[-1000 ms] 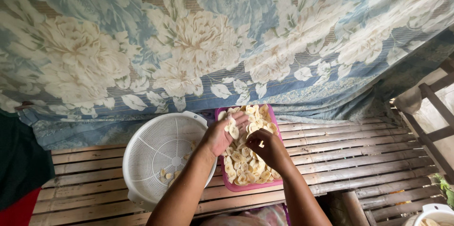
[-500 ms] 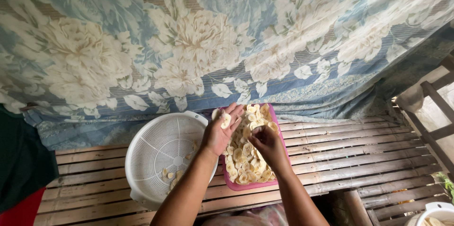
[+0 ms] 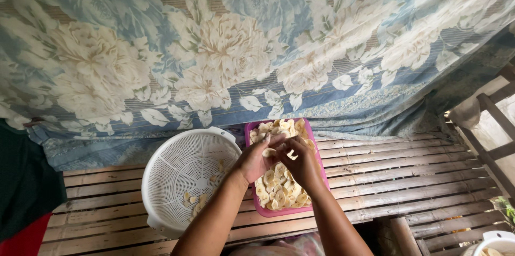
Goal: The person sorts dried banana slices by hand, moving them from a white colander into a pink tray.
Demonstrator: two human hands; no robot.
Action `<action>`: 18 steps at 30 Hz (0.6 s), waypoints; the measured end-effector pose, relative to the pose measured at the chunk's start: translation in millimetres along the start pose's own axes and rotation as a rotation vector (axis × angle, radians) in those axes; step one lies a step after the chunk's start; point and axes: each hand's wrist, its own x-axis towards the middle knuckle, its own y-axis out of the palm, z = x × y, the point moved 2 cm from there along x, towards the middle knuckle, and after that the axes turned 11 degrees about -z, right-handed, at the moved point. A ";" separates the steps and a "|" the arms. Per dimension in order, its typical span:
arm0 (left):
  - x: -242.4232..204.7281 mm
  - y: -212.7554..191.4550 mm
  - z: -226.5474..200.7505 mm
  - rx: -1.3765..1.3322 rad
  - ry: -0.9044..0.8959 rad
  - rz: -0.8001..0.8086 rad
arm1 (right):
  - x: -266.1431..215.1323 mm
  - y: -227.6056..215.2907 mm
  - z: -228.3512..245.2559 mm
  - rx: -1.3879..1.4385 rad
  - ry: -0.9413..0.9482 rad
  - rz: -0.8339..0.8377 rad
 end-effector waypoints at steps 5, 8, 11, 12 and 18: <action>9.9 -18.1 -24.0 0.258 0.061 0.028 | -17.2 -18.9 -38.4 0.073 0.120 0.064; 6.2 -25.1 -29.5 0.523 0.011 0.129 | -10.1 -23.0 -28.0 0.069 0.124 0.030; 6.3 -12.1 -23.8 0.709 -0.114 0.201 | 12.5 -11.5 -7.0 0.197 0.185 0.121; 6.2 -5.5 -21.3 0.747 -0.164 0.213 | 16.0 -8.9 -1.2 0.252 0.209 0.171; -5.1 0.2 -56.0 0.811 -0.146 0.164 | 18.1 5.0 -14.9 0.331 0.223 0.133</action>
